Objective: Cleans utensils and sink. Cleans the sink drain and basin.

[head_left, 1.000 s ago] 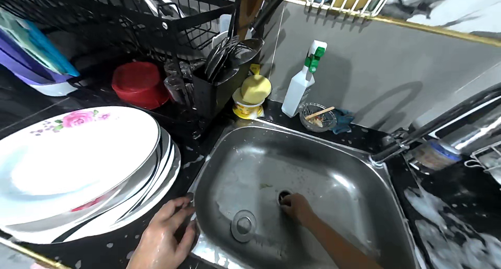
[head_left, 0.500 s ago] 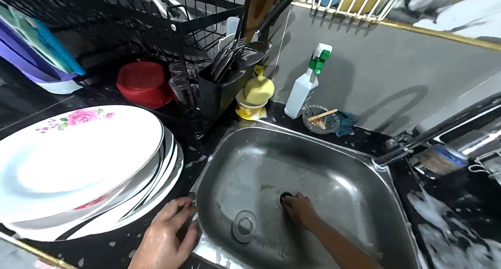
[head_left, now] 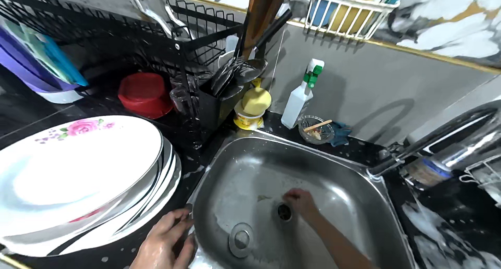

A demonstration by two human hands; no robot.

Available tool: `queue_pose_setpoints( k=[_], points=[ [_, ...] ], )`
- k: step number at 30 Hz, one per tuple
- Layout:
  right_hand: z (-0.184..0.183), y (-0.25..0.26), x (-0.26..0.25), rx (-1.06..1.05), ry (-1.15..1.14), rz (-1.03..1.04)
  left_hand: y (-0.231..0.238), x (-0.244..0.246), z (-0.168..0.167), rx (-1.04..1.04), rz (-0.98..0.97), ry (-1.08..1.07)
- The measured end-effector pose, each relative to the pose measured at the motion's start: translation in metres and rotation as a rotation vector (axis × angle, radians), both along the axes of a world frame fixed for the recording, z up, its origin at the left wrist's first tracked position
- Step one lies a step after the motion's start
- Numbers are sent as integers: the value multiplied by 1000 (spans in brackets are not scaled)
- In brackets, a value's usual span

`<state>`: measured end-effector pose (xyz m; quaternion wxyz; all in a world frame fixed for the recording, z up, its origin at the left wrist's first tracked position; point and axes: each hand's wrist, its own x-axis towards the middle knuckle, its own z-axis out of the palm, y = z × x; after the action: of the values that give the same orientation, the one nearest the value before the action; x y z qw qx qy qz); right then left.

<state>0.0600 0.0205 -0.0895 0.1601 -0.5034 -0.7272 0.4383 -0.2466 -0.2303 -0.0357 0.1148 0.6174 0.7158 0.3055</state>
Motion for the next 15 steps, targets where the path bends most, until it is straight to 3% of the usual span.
queue_pose_setpoints(
  k=[4, 7, 10, 13, 15],
  points=[
    [107, 55, 6, 509, 182, -274, -1, 0, -2, -2, 4, -1],
    [142, 104, 7, 791, 22, -444, 0, 1, -3, 20, 15, 16],
    [130, 107, -9, 729, -300, -275, -2, 2, -1, 28, 22, 29],
    [98, 33, -54, 819, -326, -5, 0, 3, -6, 50, 43, 38],
    [64, -32, -76, 299, -442, 415, 0, 3, -8, 84, 54, 66]
  ],
)
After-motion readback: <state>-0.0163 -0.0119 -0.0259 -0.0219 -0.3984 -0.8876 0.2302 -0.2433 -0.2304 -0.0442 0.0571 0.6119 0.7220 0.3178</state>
